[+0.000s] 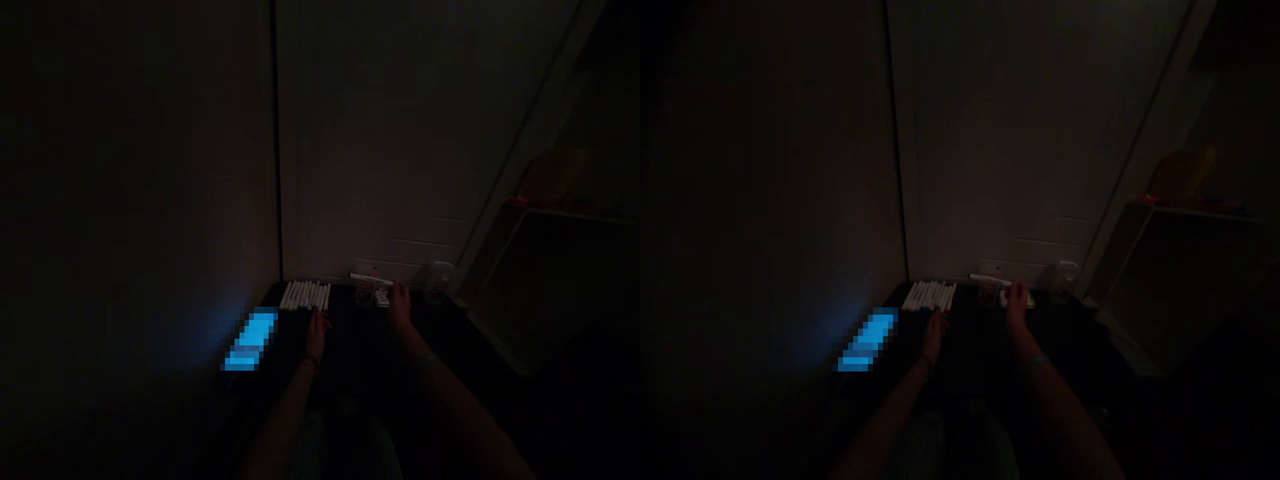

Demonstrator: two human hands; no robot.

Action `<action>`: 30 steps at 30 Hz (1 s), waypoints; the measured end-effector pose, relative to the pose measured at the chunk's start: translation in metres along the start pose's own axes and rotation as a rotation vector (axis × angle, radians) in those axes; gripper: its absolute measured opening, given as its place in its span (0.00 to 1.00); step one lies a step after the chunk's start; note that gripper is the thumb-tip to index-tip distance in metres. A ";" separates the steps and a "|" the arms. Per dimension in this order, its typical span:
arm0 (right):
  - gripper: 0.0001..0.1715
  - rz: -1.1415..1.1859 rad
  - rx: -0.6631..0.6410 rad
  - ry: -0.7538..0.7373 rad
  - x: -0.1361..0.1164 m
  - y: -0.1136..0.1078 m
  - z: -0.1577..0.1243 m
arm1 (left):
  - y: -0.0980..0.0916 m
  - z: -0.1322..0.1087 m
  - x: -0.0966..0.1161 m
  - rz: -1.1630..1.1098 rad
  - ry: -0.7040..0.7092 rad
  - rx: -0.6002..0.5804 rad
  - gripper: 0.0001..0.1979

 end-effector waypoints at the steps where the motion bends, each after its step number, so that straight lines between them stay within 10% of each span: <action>1: 0.22 -0.049 0.007 -0.070 -0.021 0.002 0.012 | 0.000 -0.001 0.000 -0.002 0.000 -0.001 0.25; 9: 0.23 -0.495 -0.203 -0.546 -0.126 0.054 0.047 | -0.002 -0.003 0.003 0.030 0.000 0.017 0.27; 30: 0.14 -1.147 -0.399 -0.473 -0.038 0.098 0.040 | -0.003 -0.007 0.007 0.043 0.008 0.015 0.27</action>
Point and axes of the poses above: each hand's wrist, its own z-axis towards the middle knuckle, its own y-axis out of the palm, x = y × z, the point moved 9 cm from there along z, towards the middle knuckle, and after that the axes turned 8 degrees about z, right-handed, at the moved point
